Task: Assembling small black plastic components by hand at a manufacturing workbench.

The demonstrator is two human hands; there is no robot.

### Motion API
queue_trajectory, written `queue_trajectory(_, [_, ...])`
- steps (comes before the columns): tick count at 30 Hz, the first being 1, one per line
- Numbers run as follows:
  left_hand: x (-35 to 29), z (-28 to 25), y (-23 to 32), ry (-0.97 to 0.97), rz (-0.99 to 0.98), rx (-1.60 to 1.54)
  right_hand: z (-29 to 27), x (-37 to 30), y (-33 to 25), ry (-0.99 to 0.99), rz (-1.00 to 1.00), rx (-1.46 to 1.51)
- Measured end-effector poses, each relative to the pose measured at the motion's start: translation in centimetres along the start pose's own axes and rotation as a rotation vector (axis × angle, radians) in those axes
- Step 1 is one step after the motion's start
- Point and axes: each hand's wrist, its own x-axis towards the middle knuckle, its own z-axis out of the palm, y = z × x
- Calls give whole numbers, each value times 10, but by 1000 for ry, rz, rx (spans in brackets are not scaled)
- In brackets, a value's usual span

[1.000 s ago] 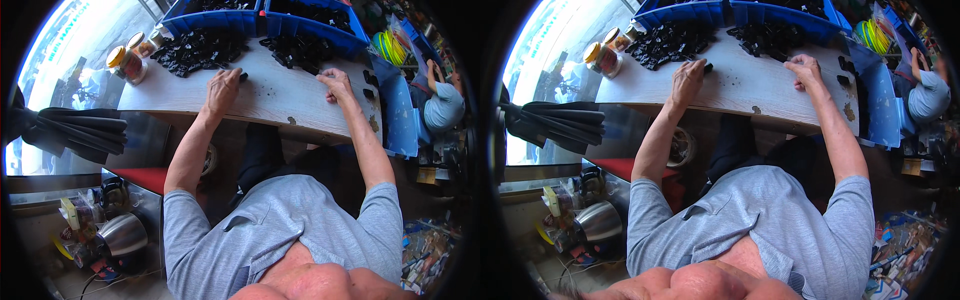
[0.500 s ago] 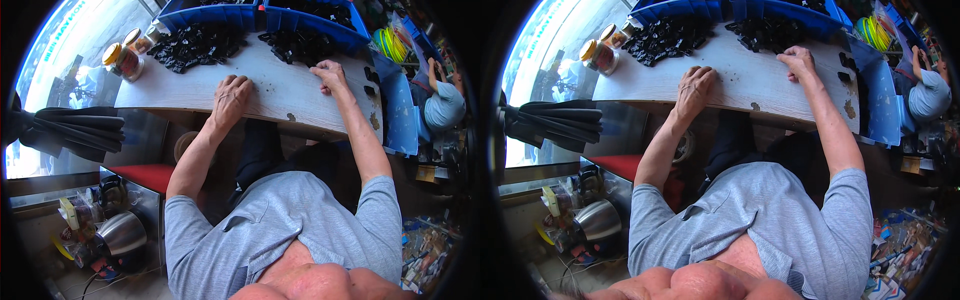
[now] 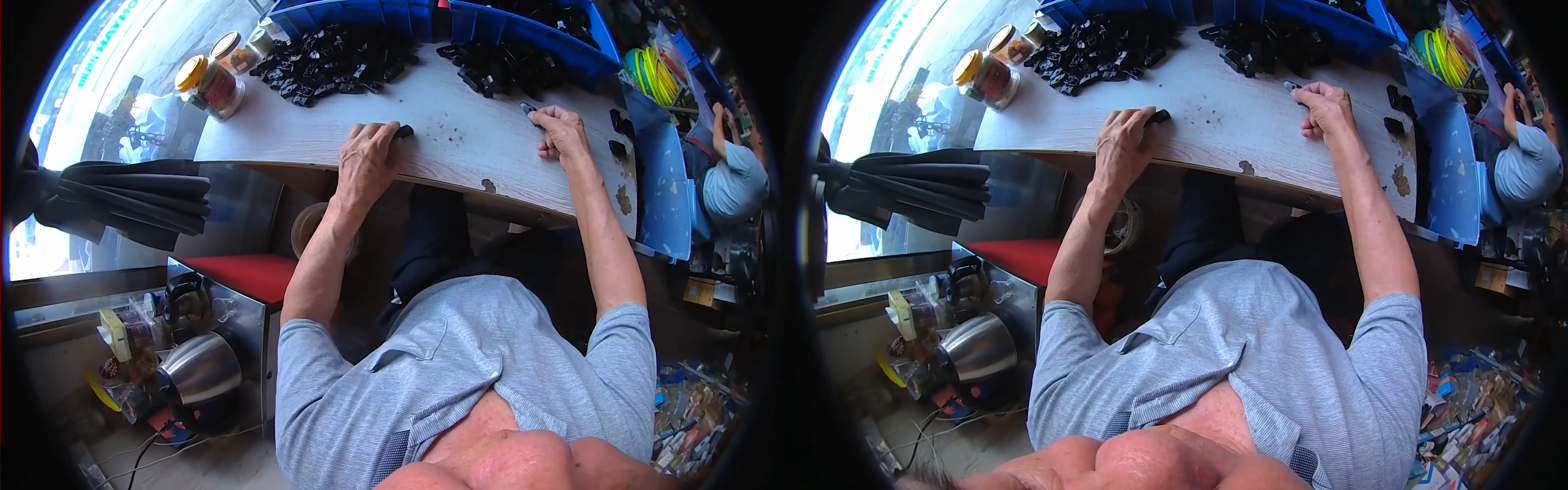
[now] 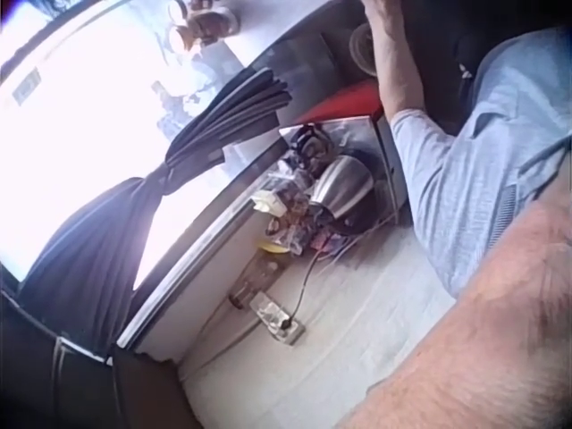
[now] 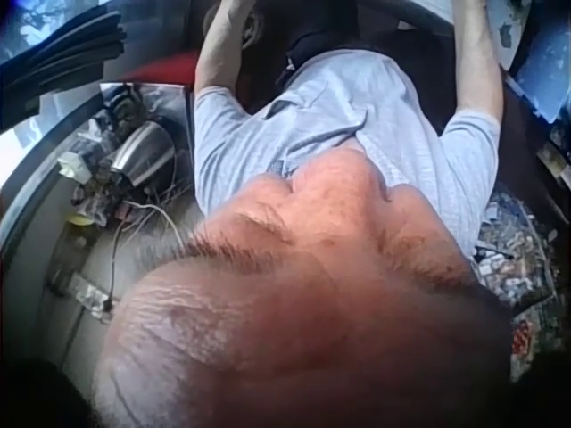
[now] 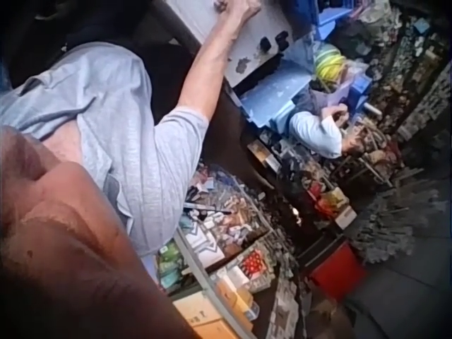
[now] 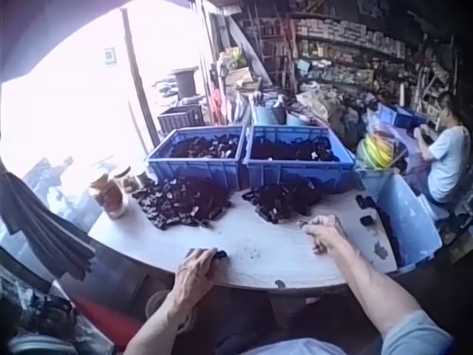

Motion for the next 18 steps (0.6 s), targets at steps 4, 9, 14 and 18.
queue_trajectory(4, [4, -1, 3, 42, -3, -3, 4, -9, -1, -11, -5, 10])
queue_trajectory(9, [5, 6, 0, 38, 35, 14, 1, -8, 2, -15, 17, 43])
queue_trajectory(14, [19, 7, -9, -2, -41, 101, 1, -8, 3, -28, 17, 79])
queue_trajectory(18, [23, 6, -9, -27, -152, 91, 7, -12, 1, -20, -1, 99])
